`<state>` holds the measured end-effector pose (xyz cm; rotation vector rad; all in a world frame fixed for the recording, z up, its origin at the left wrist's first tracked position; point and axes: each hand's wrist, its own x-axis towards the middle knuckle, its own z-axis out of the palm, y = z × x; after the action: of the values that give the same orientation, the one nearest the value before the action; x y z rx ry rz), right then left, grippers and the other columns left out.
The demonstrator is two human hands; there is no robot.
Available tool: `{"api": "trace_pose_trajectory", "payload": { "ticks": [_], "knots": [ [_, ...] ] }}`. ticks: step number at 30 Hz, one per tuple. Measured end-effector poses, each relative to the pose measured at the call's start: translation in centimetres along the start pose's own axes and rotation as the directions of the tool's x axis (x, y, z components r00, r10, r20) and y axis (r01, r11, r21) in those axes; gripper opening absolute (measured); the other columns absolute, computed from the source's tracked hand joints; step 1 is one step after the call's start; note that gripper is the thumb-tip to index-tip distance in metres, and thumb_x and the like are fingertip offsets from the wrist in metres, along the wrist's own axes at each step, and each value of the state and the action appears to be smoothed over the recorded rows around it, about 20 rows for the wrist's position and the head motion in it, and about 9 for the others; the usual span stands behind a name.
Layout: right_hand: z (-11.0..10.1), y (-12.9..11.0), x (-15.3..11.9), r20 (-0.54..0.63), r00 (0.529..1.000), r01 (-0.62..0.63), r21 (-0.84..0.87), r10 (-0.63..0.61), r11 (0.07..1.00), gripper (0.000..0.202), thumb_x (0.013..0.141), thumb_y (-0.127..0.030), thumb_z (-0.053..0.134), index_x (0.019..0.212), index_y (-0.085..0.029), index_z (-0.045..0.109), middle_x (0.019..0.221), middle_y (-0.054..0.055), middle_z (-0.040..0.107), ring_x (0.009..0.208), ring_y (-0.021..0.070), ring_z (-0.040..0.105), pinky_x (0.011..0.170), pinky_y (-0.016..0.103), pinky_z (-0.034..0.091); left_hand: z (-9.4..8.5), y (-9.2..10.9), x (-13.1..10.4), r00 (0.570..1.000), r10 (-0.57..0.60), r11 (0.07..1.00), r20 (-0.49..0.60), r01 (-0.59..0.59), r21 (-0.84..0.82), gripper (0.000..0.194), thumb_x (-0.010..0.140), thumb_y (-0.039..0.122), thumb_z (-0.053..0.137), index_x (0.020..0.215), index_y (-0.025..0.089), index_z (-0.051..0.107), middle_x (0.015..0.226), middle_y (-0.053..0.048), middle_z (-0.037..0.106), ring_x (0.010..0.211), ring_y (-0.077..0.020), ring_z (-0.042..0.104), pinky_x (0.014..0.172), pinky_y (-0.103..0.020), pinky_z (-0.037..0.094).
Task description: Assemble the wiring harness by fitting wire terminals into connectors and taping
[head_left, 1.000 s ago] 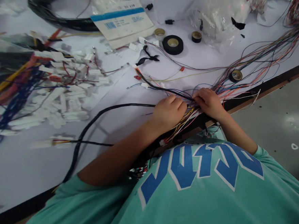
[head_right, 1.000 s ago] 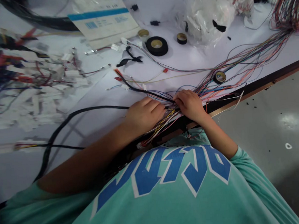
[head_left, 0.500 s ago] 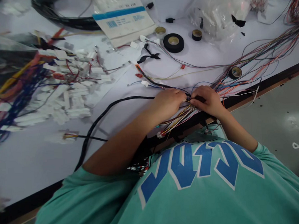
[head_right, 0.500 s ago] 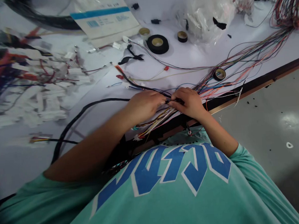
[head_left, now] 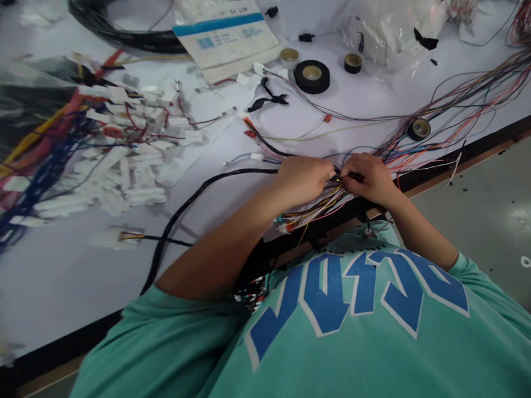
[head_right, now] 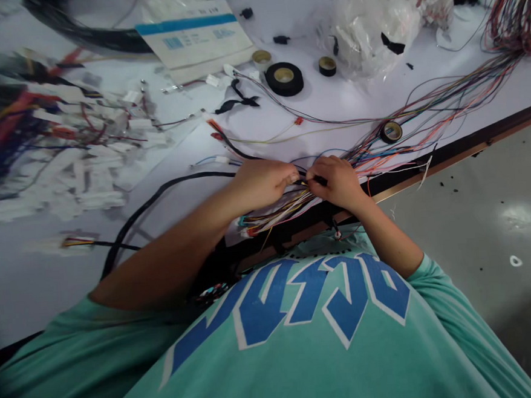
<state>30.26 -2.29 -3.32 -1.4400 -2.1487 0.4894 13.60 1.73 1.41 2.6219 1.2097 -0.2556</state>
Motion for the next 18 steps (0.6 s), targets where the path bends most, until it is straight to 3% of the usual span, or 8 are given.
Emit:
{"api": "trace_pose_trajectory", "payload": {
  "ticks": [9, 13, 18],
  "knots": [
    [0.2, 0.3, 0.1, -0.018, 1.000, 0.010, 0.000, -0.010, 1.000, 0.014, 0.077, -0.021, 0.049, 0.072, -0.018, 0.062, 0.074, 0.006, 0.063, 0.073, 0.0179, 0.054, 0.073, 0.031, 0.038, 0.1, -0.2, -0.3, 1.000, -0.002, 1.000, 0.007, 0.002, -0.027, 0.032, 0.088, 0.023, 0.036, 0.097, 0.020, 0.067, 0.093, -0.006, 0.072, 0.088, -0.0215, 0.066, 0.071, -0.029, 0.044],
    [0.3, 0.7, 0.1, -0.038, 0.999, -0.006, 0.010, 0.007, 1.000, 0.018, 0.082, -0.022, 0.045, 0.081, -0.018, 0.063, 0.078, 0.006, 0.062, 0.076, 0.0182, 0.054, 0.074, 0.030, 0.039, 0.5, -0.4, -0.9, 0.997, 0.071, 0.997, -0.042, -0.072, -0.025, 0.030, 0.089, 0.026, 0.038, 0.091, 0.018, 0.066, 0.094, -0.007, 0.071, 0.091, -0.0221, 0.065, 0.074, -0.030, 0.045],
    [-0.1, 0.7, 0.4, 0.006, 1.000, -0.021, -0.006, 0.021, 1.000, 0.022, 0.084, -0.023, 0.045, 0.089, -0.017, 0.066, 0.086, 0.009, 0.064, 0.083, 0.0197, 0.055, 0.078, 0.031, 0.041, 1.3, 0.4, -1.8, 0.989, 0.123, 0.991, -0.087, -0.117, 0.062, 0.022, 0.083, 0.013, 0.044, 0.089, 0.015, 0.064, 0.087, -0.010, 0.069, 0.086, -0.0216, 0.064, 0.071, -0.029, 0.046]
  ]
}}
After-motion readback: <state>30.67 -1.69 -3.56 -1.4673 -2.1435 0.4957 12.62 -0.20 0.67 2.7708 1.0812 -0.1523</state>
